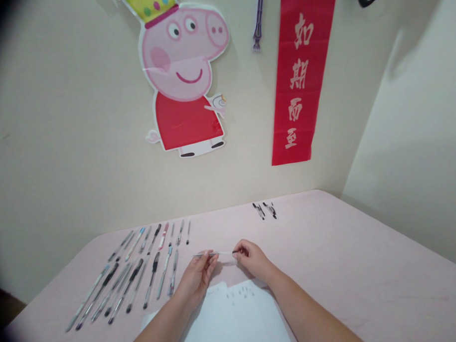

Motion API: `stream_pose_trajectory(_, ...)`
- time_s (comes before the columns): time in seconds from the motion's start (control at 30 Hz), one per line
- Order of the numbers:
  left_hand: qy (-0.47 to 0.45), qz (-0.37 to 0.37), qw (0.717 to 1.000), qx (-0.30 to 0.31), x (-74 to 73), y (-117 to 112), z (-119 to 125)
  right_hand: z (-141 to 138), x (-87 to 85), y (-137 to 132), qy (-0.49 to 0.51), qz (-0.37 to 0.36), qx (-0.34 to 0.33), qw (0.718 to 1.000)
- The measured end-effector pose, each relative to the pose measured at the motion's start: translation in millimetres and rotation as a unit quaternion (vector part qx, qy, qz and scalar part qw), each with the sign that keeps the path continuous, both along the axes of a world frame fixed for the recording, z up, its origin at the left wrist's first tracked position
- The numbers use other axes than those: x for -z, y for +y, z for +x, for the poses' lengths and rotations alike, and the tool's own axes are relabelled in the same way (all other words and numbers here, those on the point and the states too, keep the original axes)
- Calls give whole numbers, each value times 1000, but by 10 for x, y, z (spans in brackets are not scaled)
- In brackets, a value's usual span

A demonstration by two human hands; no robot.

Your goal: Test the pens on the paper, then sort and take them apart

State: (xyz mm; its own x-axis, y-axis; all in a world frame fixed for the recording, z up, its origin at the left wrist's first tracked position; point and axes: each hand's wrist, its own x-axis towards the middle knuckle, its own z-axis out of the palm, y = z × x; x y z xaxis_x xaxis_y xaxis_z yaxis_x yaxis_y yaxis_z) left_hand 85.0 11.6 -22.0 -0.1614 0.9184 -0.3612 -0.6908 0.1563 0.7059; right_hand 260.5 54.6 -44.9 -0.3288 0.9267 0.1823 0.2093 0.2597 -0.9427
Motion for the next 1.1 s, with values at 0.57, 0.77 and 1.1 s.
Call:
stream_pose_trajectory(0.57, 26, 12, 999, -24, 20, -4, -5, 42, -43, -30, -190, 140, 47, 971)
stream_pose_trajectory(0.77, 24, 25, 999, 5, 49, -7, -20, 25, -124, -79, -115, 156, 13, 981)
stream_pose_trajectory(1.1, 3, 22, 1000, -9, -8, -16, -24, 57, -88, -3, -59, 159, -6, 986)
